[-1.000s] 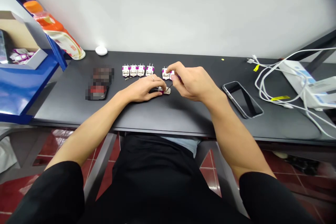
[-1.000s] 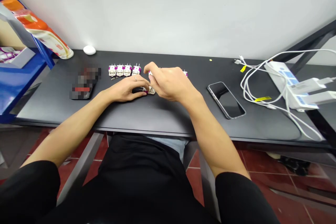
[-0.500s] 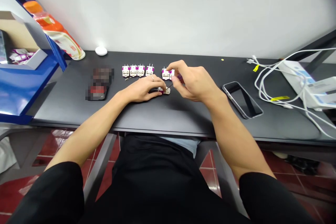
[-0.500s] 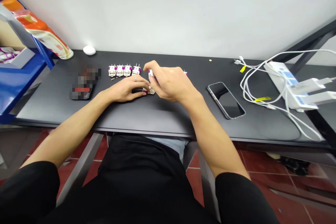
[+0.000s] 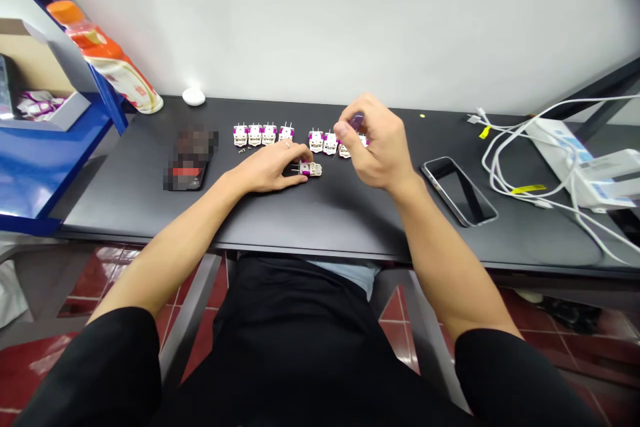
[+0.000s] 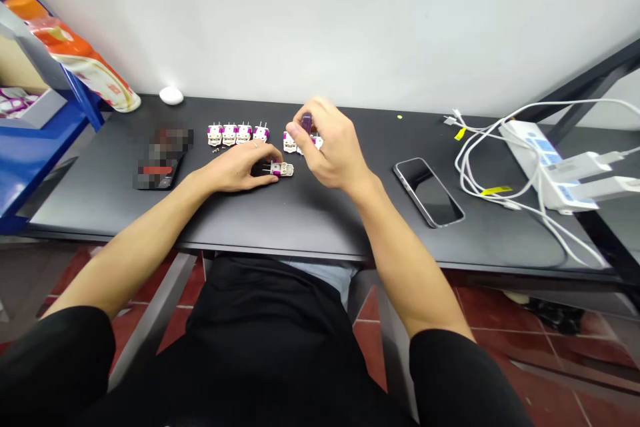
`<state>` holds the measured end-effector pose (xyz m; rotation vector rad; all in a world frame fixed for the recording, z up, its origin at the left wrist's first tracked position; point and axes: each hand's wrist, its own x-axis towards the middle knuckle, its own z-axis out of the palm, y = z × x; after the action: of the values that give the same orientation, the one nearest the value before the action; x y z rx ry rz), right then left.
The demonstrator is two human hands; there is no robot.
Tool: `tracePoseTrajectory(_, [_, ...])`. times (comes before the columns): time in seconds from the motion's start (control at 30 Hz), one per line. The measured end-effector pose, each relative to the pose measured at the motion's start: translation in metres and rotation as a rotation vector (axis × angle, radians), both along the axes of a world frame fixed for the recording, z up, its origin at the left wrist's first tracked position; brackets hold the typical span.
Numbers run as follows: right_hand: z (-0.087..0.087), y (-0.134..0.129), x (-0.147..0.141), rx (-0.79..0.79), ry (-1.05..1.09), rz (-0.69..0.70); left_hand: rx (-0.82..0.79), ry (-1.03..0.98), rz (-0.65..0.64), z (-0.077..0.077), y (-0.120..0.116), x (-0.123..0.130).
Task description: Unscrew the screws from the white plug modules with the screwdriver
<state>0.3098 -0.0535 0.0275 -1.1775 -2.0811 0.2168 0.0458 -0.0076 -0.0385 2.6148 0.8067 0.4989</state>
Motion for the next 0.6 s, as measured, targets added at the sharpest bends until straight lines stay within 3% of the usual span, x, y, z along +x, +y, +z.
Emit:
tracePoseTrajectory(0.13, [-0.009,0.011,0.003,-0.204,-0.137,0.123,0.032,-0.012,0.032,0.000,0.002,-0.001])
tracePoseTrajectory(0.37, [-0.030,0.025,0.004,-0.307,-0.227,0.116,0.086,-0.113,0.127,-0.001,0.008,-0.006])
tracePoseTrajectory(0.6, [-0.042,0.030,0.002,-0.287,-0.299,0.163,0.133,-0.037,-0.047,-0.004,0.013,-0.006])
